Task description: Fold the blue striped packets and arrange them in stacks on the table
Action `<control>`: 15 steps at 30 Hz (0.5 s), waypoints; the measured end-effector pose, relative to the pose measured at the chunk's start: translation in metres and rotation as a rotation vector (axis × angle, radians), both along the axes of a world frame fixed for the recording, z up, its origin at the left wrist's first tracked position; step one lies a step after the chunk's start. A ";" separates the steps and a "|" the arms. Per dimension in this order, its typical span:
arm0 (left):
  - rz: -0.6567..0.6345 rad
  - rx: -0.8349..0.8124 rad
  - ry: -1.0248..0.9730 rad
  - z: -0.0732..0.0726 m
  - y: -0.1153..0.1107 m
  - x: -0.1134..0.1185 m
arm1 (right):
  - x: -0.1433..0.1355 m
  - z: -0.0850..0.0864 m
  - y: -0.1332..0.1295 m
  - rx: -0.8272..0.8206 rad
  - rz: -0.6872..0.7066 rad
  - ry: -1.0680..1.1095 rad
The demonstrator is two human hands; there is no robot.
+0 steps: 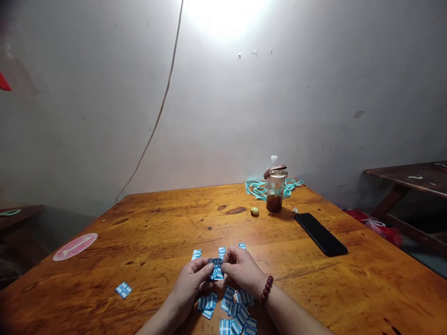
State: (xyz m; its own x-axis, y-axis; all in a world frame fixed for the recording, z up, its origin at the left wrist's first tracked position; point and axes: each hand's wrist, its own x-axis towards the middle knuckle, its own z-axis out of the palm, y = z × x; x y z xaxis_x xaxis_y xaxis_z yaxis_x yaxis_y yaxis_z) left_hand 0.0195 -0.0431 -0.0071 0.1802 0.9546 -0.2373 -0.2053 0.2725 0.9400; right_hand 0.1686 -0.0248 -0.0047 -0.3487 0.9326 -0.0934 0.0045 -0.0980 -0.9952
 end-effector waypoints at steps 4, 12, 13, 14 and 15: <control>-0.018 -0.005 -0.002 -0.002 0.002 -0.001 | -0.001 -0.001 0.000 0.048 -0.012 0.046; 0.019 -0.003 -0.050 0.001 -0.001 0.001 | -0.002 -0.002 0.001 -0.051 -0.033 0.042; 0.030 -0.005 -0.057 0.001 -0.001 0.001 | -0.002 -0.002 0.001 -0.061 -0.031 0.042; 0.035 -0.008 -0.066 0.001 -0.001 0.001 | -0.002 -0.002 0.000 -0.069 -0.028 0.040; 0.033 -0.013 -0.074 0.001 -0.001 0.001 | -0.003 -0.001 0.000 -0.073 -0.023 0.034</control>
